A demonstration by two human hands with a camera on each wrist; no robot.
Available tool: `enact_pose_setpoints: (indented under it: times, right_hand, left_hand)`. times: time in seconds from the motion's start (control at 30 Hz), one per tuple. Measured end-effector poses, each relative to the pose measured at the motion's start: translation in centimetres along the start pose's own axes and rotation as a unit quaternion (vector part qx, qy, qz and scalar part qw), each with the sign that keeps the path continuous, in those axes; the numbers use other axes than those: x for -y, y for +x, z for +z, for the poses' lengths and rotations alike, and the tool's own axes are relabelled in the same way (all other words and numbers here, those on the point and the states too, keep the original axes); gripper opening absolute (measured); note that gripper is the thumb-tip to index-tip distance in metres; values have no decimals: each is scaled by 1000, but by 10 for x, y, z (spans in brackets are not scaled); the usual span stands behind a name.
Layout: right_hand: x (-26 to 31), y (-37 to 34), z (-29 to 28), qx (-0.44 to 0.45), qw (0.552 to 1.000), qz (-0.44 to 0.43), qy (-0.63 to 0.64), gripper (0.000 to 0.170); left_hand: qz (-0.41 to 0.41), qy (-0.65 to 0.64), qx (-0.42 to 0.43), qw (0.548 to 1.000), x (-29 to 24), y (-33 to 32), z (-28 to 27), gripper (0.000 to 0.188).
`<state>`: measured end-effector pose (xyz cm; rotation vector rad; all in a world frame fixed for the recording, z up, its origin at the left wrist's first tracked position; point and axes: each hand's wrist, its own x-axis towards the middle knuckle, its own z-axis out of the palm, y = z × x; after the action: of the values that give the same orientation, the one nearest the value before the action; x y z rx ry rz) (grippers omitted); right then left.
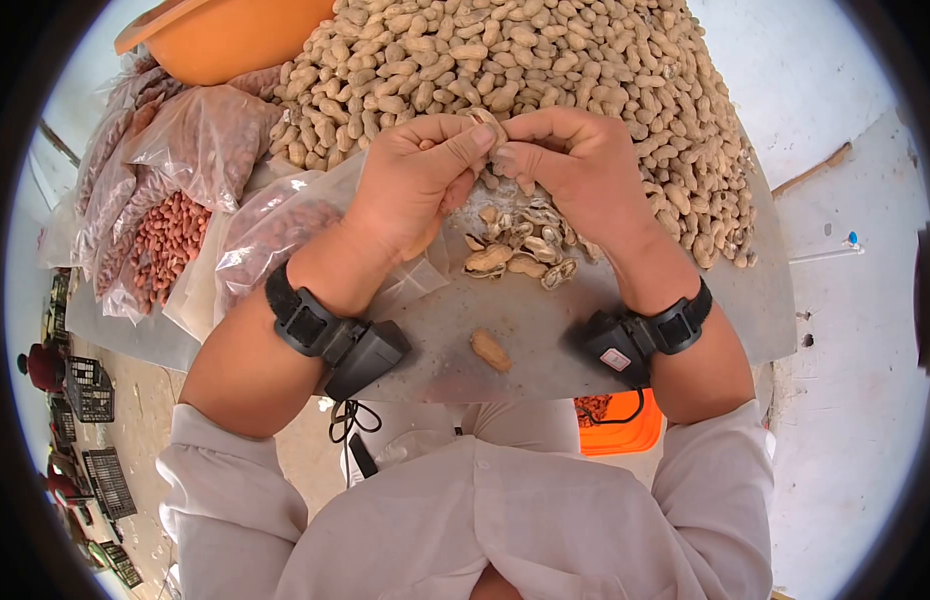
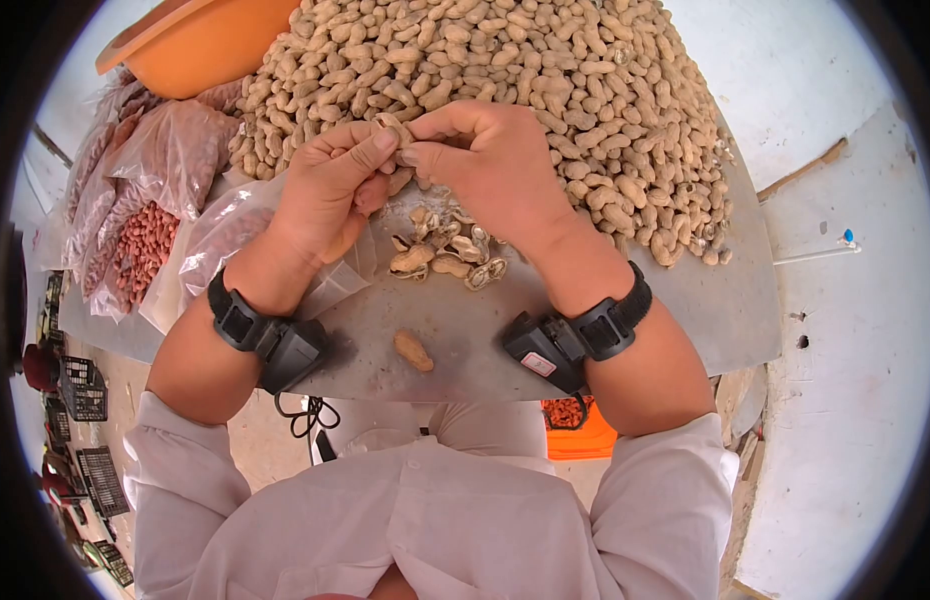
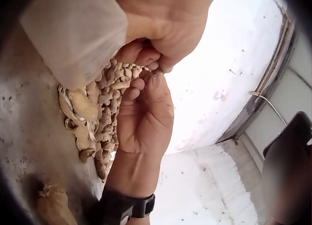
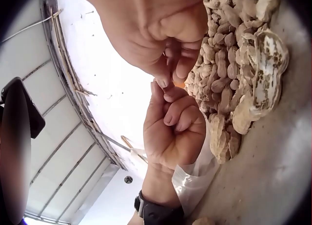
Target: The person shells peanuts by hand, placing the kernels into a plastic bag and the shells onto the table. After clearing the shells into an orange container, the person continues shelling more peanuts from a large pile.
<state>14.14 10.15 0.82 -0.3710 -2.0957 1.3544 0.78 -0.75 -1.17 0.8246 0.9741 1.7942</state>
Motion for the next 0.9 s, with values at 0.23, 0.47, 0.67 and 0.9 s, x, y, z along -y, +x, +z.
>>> enact_pose_setpoints:
  times: [0.23, 0.47, 0.67, 0.9]
  right_hand:
    - [0, -2, 5, -40, 988, -77, -124, 12]
    - [5, -4, 3, -25, 995, -50, -81, 12]
    - [1, -1, 4, 30, 997, -22, 63, 21]
    - [8, -1, -3, 92, 994, -11, 56, 25]
  left_hand:
    - [-10, 22, 7, 1000, 1, 0, 1, 13]
    - [-28, 0, 13, 1000, -5, -3, 3, 15]
    - [17, 78, 8, 997, -1, -1, 1, 17]
    - [13, 75, 51, 996, 4, 0, -4, 15]
